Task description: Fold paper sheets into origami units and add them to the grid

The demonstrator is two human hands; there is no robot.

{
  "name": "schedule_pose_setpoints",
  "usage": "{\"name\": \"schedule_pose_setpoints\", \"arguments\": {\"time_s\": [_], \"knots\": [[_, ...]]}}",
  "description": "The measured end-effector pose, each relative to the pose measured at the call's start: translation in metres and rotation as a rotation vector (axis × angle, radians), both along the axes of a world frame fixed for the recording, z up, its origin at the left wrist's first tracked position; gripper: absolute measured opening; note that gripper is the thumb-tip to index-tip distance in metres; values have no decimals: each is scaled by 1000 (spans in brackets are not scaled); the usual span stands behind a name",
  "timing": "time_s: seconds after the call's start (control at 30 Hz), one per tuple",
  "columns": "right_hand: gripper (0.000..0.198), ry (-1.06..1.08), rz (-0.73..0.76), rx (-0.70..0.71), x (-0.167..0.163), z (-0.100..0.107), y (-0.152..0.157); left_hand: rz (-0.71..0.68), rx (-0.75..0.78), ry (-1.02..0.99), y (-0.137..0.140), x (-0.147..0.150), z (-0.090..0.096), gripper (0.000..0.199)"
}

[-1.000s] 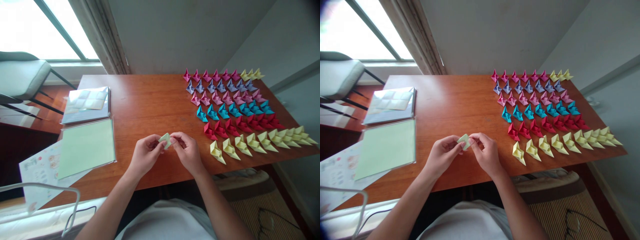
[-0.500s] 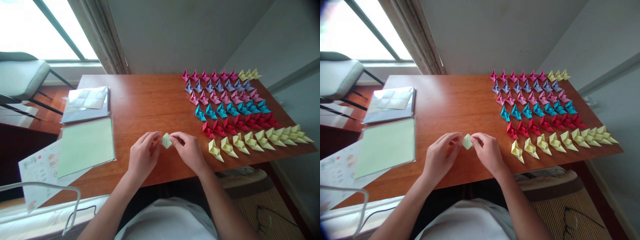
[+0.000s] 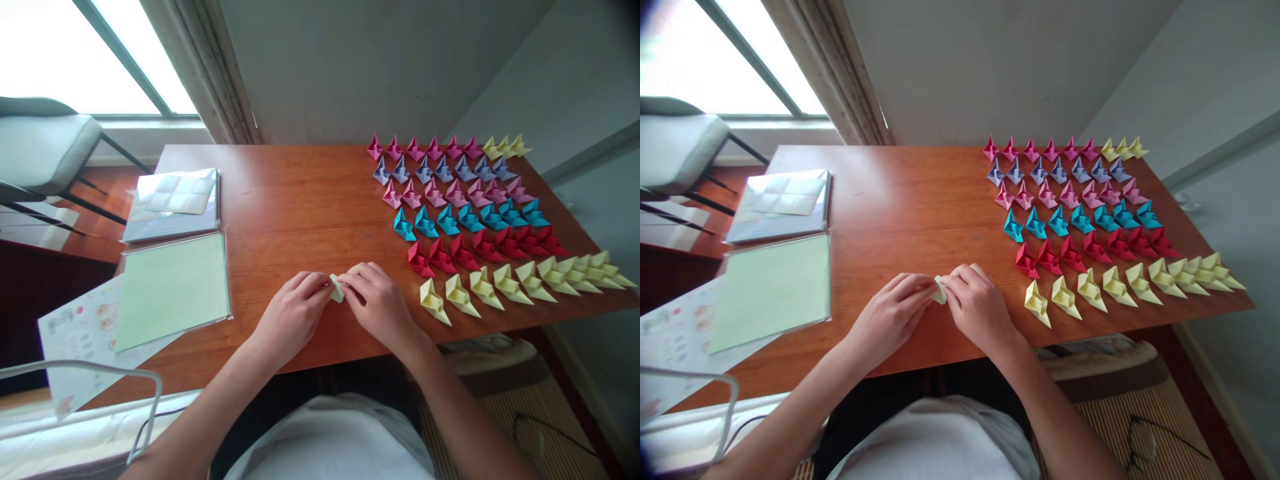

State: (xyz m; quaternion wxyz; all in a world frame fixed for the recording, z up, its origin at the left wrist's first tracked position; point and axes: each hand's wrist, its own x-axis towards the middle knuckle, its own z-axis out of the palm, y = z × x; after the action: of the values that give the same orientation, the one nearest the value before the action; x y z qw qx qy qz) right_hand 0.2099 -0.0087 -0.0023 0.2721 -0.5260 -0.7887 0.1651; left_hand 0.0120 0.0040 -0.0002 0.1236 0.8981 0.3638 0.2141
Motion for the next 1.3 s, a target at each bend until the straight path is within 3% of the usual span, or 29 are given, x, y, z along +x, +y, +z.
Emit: {"name": "schedule_pose_setpoints", "arguments": {"time_s": [0.13, 0.43, 0.57, 0.87, 1.3], "knots": [[24, -49, 141, -49, 7, 6, -3, 12, -53, 28, 1, -3, -1, 28], [16, -146, 181, -30, 5, 10, -4, 55, -128, -63, 1, -6, -3, 22], [21, -107, 113, -43, 2, 6, -1, 72, -125, -73, 2, -3, -3, 17], [10, 124, 39, -140, 4, 2, 2, 235, -144, -66, -2, 10, 2, 18], [15, 58, -93, -98, -3, -3, 1, 367, -114, 21, -6, 14, 5, 16]]}}
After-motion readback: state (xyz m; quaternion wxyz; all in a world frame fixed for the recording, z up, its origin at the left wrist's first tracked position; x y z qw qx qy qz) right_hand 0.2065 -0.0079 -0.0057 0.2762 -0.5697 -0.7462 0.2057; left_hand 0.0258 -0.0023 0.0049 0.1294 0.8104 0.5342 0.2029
